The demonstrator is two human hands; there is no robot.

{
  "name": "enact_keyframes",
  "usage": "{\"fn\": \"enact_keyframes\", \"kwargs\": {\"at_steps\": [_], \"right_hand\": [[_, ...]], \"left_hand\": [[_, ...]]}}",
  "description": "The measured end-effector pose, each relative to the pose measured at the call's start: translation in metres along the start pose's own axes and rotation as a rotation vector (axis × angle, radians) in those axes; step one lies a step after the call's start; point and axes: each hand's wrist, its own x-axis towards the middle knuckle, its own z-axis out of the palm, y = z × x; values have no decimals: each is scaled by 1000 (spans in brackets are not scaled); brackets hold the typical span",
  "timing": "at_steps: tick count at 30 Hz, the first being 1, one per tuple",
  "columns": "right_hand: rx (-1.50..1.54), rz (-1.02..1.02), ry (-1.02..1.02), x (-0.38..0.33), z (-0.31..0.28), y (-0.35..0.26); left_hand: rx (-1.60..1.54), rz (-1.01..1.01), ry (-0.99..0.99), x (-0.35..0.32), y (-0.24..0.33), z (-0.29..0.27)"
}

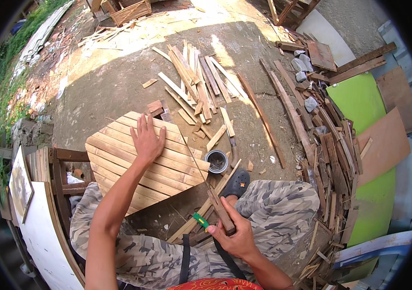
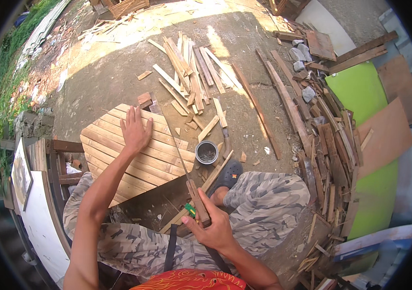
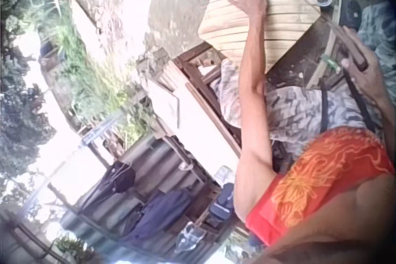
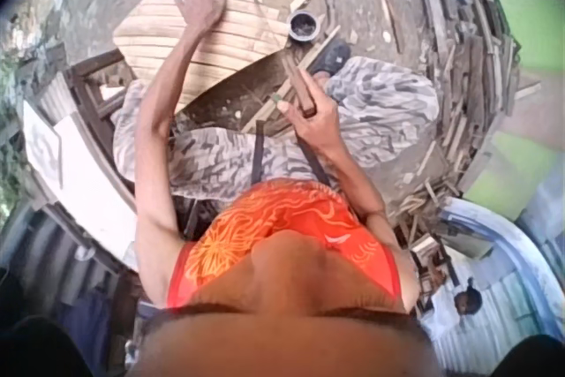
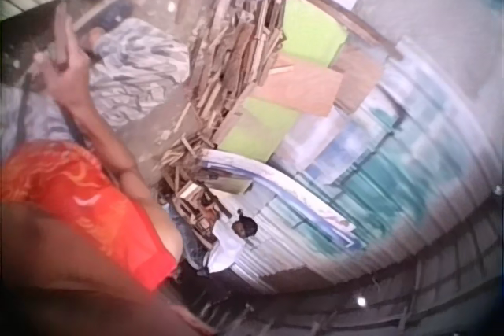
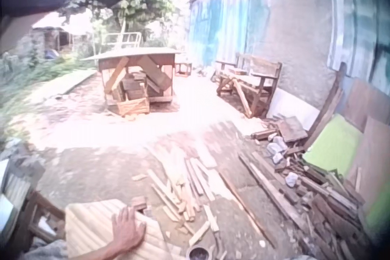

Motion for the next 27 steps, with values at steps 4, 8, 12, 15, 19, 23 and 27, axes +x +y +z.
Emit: {"fn": "enact_keyframes", "kwargs": {"at_steps": [4,8,12,15,19,23,27], "right_hand": [[-94,-35,21,4,6,5],[-158,-93,72,-2,14,19],[-129,-132,115,-22,12,36],[-28,-61,104,-29,6,48],[37,-38,144,-13,5,59],[-14,77,34,0,15,55],[-23,32,33,-19,17,40]], "left_hand": [[6,-32,10,-57,48,16],[-5,-38,27,-85,68,17],[10,-51,32,-86,73,13],[8,-69,23,-83,74,14],[0,-81,25,-83,71,18],[10,-56,66,-81,67,19],[24,-22,63,-77,65,19]]}}
